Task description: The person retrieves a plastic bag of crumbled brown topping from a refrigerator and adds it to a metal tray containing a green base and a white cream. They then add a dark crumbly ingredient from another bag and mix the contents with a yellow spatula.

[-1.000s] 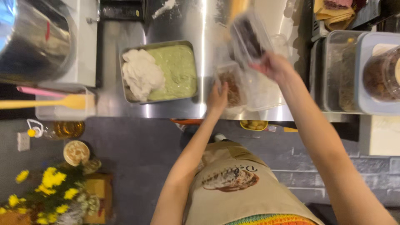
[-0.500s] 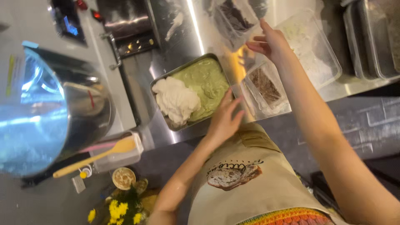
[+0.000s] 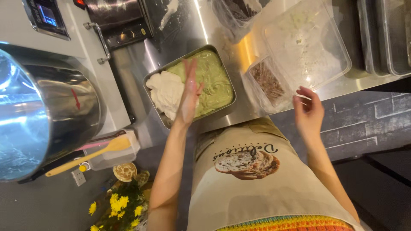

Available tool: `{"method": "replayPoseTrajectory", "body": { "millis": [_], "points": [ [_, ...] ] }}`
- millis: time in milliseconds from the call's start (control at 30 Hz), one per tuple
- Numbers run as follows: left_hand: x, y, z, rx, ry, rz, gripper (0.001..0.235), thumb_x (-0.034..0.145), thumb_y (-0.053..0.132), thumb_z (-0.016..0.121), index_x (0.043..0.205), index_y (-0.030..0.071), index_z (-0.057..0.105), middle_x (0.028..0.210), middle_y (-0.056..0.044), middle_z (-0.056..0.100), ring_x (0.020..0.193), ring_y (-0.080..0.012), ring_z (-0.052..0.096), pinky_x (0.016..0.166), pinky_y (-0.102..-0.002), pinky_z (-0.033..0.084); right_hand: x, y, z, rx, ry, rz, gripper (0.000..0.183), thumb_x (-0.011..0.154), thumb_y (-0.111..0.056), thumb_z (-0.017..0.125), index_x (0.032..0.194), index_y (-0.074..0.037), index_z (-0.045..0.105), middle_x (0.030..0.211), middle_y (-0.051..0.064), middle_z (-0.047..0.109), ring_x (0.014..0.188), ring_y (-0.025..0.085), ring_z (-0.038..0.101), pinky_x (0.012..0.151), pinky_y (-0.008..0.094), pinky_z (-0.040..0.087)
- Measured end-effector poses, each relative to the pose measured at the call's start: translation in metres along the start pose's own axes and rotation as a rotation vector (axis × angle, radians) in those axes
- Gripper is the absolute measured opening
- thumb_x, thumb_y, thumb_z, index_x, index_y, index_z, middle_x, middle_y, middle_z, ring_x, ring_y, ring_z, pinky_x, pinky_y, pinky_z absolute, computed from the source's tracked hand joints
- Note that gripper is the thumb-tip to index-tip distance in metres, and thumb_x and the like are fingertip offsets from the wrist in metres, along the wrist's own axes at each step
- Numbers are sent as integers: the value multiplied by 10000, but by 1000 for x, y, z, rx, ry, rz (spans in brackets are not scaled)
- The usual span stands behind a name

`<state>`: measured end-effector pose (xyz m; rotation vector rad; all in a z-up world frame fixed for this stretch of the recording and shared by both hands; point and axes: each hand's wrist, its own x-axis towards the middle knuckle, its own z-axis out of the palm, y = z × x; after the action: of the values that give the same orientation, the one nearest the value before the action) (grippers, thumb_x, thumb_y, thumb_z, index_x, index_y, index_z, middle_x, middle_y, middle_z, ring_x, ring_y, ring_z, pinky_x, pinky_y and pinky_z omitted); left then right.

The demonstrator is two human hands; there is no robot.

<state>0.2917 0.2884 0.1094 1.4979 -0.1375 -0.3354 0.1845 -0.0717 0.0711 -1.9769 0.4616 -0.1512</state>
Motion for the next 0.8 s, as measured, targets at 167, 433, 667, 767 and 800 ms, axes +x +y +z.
{"method": "replayPoseTrajectory", "body": {
  "millis": [167,433,667,767,800],
  "points": [
    [-4,-17,-4,222,48,-126,675,1079,491,219,1659,154,297,1783,-103,129,1664,-306,-73,1259,-499,-187,-13,14,8,-353,34,-195,508,993,-77,772,1447,-3,557,1356,175,538,1195,249,607,879,332,575],
    [-13,4,19,423,118,88,925,878,-191,325,1681,258,224,1794,-57,11,1684,-330,31,1369,-507,114,1,29,1,42,-44,254,548,1007,-120,666,1503,-33,448,1304,110,586,1060,144,638,804,268,574],
    [2,-3,17,489,79,13,956,823,-219,433,1615,296,292,1733,-130,-102,1620,-373,28,1228,-418,398,-1,27,-2,38,-83,288,472,1035,-107,640,1481,-22,511,1257,103,632,1041,142,658,839,280,569],
    [0,-15,11,643,95,-16,683,924,15,779,1472,314,499,1758,-87,91,1608,-314,177,1255,-430,294,-2,30,-1,152,-62,359,484,1027,-126,639,1469,-16,477,1260,92,613,1058,145,667,828,290,591],
    [-1,-19,10,660,124,39,713,924,-74,678,1493,315,497,1775,-77,77,1633,-302,165,1288,-426,287,-3,32,-2,172,-52,370,490,1022,-127,632,1469,-13,466,1256,92,611,1064,149,661,822,299,594]
  ]
}}
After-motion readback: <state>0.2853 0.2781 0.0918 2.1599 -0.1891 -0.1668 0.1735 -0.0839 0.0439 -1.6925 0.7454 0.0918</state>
